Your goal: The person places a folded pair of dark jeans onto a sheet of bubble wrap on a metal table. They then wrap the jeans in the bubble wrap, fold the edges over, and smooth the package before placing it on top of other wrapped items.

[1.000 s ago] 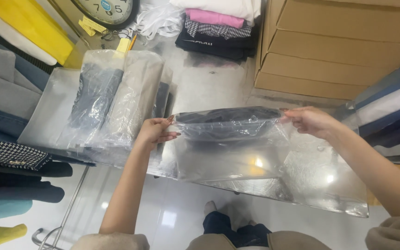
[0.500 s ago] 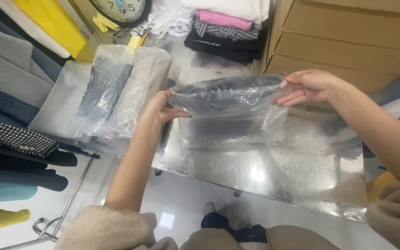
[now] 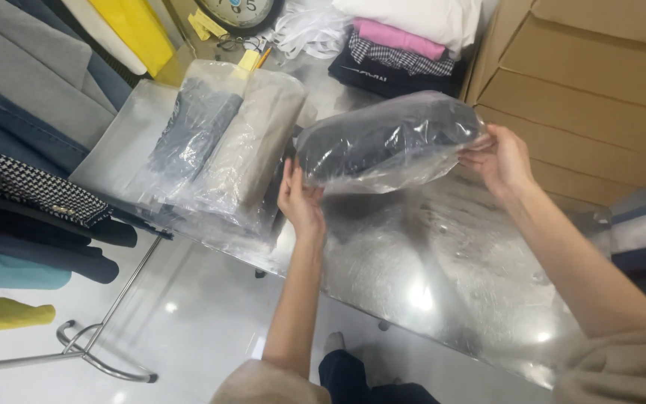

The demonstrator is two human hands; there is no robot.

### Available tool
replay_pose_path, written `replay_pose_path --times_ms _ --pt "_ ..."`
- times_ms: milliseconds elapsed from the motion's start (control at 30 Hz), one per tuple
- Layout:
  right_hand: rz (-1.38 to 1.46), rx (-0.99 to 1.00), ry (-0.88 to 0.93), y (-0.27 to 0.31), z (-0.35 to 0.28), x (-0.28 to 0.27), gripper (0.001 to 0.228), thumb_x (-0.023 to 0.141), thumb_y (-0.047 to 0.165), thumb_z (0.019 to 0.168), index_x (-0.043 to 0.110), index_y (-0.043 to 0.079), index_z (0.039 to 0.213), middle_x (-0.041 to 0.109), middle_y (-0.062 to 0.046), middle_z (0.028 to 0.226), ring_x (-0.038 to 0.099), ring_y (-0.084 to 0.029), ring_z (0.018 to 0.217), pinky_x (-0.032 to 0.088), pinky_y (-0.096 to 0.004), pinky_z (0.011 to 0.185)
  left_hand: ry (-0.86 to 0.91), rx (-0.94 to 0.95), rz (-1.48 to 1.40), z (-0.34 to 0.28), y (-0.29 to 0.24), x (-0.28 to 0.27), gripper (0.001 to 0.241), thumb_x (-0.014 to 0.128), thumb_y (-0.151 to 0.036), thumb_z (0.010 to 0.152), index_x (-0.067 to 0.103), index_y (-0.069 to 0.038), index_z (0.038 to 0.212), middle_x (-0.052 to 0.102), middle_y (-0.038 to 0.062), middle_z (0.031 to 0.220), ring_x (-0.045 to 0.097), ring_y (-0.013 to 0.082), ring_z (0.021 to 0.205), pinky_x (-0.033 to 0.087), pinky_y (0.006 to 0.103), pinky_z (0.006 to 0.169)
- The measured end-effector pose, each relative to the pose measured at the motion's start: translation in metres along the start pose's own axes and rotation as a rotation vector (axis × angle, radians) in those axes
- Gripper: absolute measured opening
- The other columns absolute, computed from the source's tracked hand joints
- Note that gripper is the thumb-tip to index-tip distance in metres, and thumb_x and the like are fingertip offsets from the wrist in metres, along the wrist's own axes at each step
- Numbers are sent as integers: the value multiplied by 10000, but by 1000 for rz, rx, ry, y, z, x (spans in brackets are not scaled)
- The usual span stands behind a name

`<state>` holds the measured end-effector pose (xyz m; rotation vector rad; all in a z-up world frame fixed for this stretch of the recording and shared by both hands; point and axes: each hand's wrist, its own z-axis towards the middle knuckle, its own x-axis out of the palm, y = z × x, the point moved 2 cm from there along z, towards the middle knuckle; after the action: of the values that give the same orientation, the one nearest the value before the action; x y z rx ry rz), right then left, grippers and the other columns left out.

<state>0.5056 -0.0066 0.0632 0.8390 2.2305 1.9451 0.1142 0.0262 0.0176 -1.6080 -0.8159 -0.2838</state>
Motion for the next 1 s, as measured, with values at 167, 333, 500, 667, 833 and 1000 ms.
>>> replay_pose_path --times_ms 167,333,500,667,833,1000 --pt "212 -69 -69 -98 33 -58 372 654 326 1087 666 162 752 701 -77 748 815 -330 868 650 -530 973 -151 145 -69 -21 44 -20 240 711 -194 1035 714 -4 1181 584 102 1568 654 307 1357 659 386 1010" --pt "266 -94 -42 -150 9 -84 319 653 310 1070 652 208 768 634 -8 679 740 -208 790 582 -399 928 -233 168 -37 -41 71 -46 211 698 -137 1011 679 3 854 629 119 1447 629 298 1391 654 407 1035" --pt "90 -90 39 -122 -76 -63 321 541 199 1137 660 239 842 720 51 824 668 -83 821 489 -260 830 -185 250 105 -65 72 -74 372 716 -139 1003 592 -73 659 676 157 1412 638 316 1397 566 339 1097" --pt "-199 -37 82 -173 -100 -127 295 469 179 1229 714 91 1090 777 -124 1130 726 -284 1163 557 -496 1032 -56 267 343 -74 79 -128 444 708 -181 1018 519 -82 629 667 147 1435 642 311 1394 556 332 1106" --pt "-438 61 -7 -193 -116 -146 293 467 159 1240 739 53 1226 747 -143 1130 674 -280 1125 510 -446 986 91 307 589 -91 63 -145 431 698 -190 1051 562 -41 670 657 156 1421 641 366 1385 511 452 1162" --pt "-642 131 -145 -224 -105 -174 420 510 333 1277 747 25 1117 690 -162 956 654 -265 951 534 -459 866 155 344 1054 -97 54 -173 390 697 -243 1037 721 -51 698 626 56 1424 497 302 1446 388 464 1219"
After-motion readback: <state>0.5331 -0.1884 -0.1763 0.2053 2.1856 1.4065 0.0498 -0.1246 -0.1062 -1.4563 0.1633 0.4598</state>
